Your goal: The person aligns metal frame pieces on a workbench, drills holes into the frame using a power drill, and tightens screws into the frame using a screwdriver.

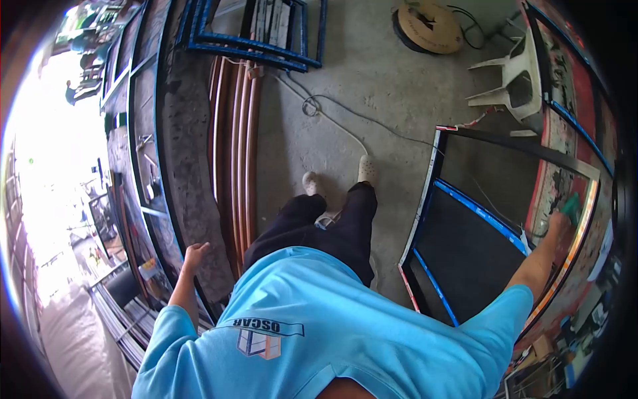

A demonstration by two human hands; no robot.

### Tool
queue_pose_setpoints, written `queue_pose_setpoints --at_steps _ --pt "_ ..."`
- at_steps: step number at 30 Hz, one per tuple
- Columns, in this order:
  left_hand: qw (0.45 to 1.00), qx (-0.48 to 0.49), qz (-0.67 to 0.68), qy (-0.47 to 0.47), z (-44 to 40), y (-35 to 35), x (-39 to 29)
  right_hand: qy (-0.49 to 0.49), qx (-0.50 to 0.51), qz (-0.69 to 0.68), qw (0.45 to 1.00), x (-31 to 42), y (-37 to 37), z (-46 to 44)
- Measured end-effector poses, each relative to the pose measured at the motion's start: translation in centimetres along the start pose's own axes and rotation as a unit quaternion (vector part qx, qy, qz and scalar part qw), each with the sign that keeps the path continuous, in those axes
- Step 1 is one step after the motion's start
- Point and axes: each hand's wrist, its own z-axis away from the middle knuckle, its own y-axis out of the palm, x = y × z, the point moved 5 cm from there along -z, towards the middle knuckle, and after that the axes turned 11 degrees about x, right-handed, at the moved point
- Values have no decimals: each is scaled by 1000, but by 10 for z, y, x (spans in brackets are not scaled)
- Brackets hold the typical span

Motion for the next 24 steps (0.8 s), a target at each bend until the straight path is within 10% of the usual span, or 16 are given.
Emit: queue_pose_setpoints --at_steps 4,6,8,13,16,19,24 --pt "999 7 -34 -12 -6 10 27 8 174 -275 945 -25 12 -27" --pt "996 39 -77 1 -7 22 17 -27 249 -514 820 -36 73 -82" --pt "996 45 -49 57 -23 46 1 7 193 -562 804 -34 52 -44" --pt "980 17 90 176 -41 105 -19 -27 21 -387 921 46 -118 214" --pt "976 54 75 199 -19 135 -48 -133 -59 -574 806 93 -131 335" --pt "956 175 168 164 1 167 -84 -218 81 -651 722 160 -169 492" --pt "751 459 457 124 14 251 -145 -453 404 -600 521 252 -224 710"
